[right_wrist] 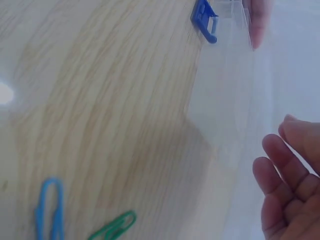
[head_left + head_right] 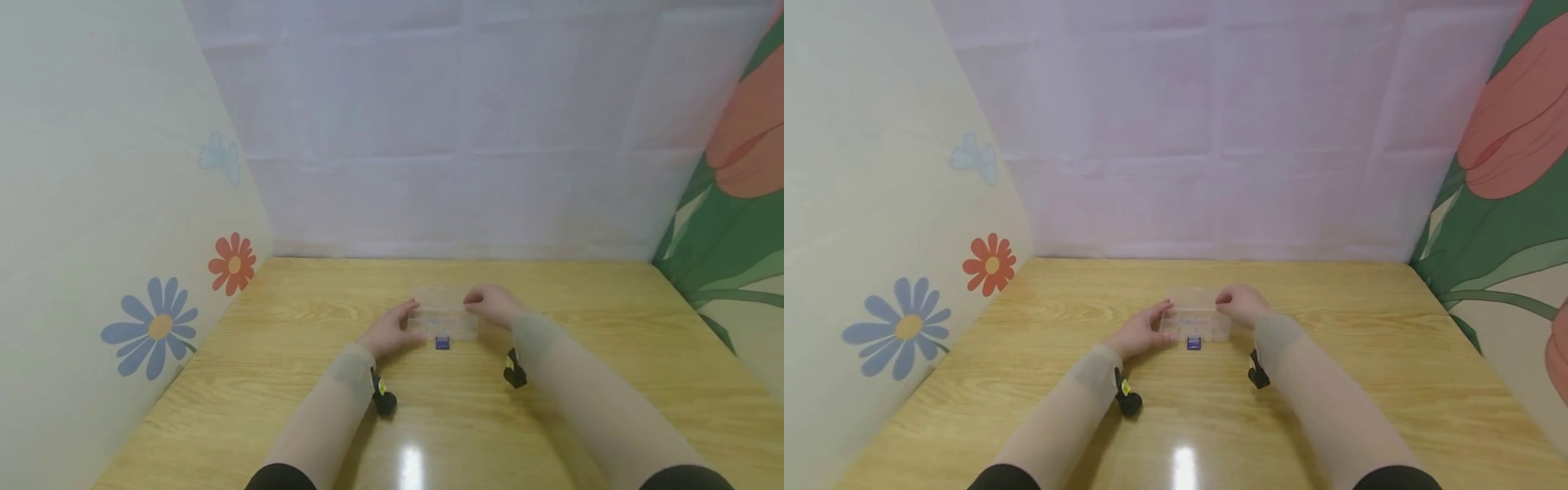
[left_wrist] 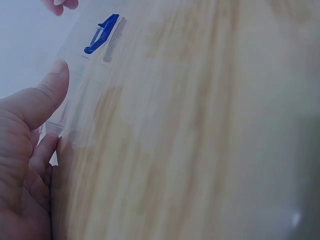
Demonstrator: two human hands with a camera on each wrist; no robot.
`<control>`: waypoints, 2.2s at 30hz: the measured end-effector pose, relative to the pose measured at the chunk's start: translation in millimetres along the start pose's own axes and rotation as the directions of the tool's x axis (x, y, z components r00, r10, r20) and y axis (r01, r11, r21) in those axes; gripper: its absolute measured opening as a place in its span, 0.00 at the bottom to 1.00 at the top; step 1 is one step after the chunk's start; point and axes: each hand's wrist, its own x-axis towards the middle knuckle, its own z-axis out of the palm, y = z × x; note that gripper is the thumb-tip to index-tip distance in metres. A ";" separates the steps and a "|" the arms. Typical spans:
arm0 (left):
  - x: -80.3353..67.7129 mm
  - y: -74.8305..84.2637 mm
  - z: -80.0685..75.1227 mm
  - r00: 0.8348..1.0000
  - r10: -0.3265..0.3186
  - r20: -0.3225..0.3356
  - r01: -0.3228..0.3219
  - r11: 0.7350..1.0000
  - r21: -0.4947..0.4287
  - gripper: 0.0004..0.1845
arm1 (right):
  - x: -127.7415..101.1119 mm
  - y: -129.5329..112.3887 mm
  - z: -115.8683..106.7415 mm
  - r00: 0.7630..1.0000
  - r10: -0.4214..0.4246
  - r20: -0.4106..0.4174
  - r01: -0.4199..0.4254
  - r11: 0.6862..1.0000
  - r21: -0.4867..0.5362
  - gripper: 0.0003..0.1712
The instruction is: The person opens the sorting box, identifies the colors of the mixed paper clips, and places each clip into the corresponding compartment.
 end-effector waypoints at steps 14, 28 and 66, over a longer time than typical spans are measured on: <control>-4.2 6.6 -0.6 1.000 -0.012 0.006 0.013 0.999 -0.034 0.45 | -39.1 35.7 -17.0 0.989 0.140 -0.052 -0.128 0.974 0.186 0.19; -5.9 8.3 -1.9 1.000 -0.026 0.015 0.027 0.998 -0.055 0.44 | -61.2 63.8 -24.3 0.974 0.224 -0.026 -0.217 0.964 0.151 0.20; -5.7 8.1 -1.9 1.000 -0.017 0.005 0.017 0.999 -0.046 0.44 | -68.7 68.0 -15.4 0.960 0.281 -0.013 -0.281 0.960 -0.013 0.08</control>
